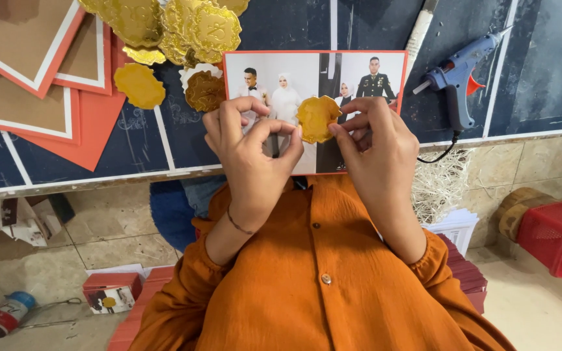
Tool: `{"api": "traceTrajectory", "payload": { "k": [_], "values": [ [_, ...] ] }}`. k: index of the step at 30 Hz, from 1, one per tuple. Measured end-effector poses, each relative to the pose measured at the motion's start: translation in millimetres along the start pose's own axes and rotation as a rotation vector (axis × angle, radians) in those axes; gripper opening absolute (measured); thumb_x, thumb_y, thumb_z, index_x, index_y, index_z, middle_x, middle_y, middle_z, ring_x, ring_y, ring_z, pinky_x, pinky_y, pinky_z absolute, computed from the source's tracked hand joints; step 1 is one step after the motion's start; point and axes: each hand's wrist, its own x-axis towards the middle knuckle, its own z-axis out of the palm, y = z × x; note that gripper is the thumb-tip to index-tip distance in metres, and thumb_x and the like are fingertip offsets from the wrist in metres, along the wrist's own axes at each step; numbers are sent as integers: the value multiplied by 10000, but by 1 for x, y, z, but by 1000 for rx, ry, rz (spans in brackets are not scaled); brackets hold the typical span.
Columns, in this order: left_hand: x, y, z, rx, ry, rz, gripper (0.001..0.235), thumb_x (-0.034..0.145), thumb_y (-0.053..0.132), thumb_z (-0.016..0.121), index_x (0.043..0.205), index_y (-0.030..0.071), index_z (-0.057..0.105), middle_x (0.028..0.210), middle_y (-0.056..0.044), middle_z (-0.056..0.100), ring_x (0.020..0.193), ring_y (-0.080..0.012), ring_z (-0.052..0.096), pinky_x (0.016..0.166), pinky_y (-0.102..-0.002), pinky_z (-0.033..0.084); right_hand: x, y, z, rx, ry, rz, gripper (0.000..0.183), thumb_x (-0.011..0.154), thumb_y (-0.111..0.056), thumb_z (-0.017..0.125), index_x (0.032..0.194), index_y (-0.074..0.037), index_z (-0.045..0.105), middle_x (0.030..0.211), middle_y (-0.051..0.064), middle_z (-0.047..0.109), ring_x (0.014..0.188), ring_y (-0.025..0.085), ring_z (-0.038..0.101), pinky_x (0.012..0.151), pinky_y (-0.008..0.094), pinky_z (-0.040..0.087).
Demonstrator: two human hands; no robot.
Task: Applying hot glue to decorative paper cutouts and attaching them to printed invitations as part of a finishing process.
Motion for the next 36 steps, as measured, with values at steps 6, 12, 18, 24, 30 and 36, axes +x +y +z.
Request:
{"api": "traceTrajectory", "payload": {
  "k": [6,12,18,24,30,36],
  "values": [
    [1,2,0,7,-3,5,198,833,182,906,773,182,717,1112,46,481,1033,-247,432,873,-412,367,0,1,3,-131,45,-148,207,990,-11,881,1150,-89,776,837,65,710,740,240,648,620,355,576],
    [1,1,1,33,0,9,203,817,164,913,769,184,717,1112,49,482,1035,-240,433,875,-412,368,-3,5,5,-243,52,-220,128,1048,-50,820,1156,-114,845,817,88,573,713,282,586,618,400,545],
    [2,1,1,41,-7,6,201,820,175,911,769,191,718,1107,48,478,1036,-243,433,875,-412,365,-1,-1,4,-260,33,-211,142,1048,-33,800,1148,-104,872,823,112,592,708,297,601,606,403,524],
    [2,1,1,57,-13,2,212,822,195,912,756,193,711,1110,49,480,1039,-246,435,865,-417,366,0,1,3,-313,24,-232,155,1041,-44,802,1154,-117,880,818,110,591,711,308,605,592,417,518],
    [10,1,-8,96,-86,-24,259,863,265,907,731,202,693,1114,49,460,1041,-246,424,863,-419,351,1,-1,5,-361,23,-259,177,1050,-77,786,1171,-160,886,836,86,582,751,288,616,634,393,545],
    [55,34,-30,144,-212,166,450,921,177,994,1143,76,616,1281,-118,517,1176,-357,483,1059,-515,457,1,-10,-17,-363,-96,-263,331,1085,4,694,1362,-132,813,959,82,519,802,295,582,634,426,470]
  ]
}}
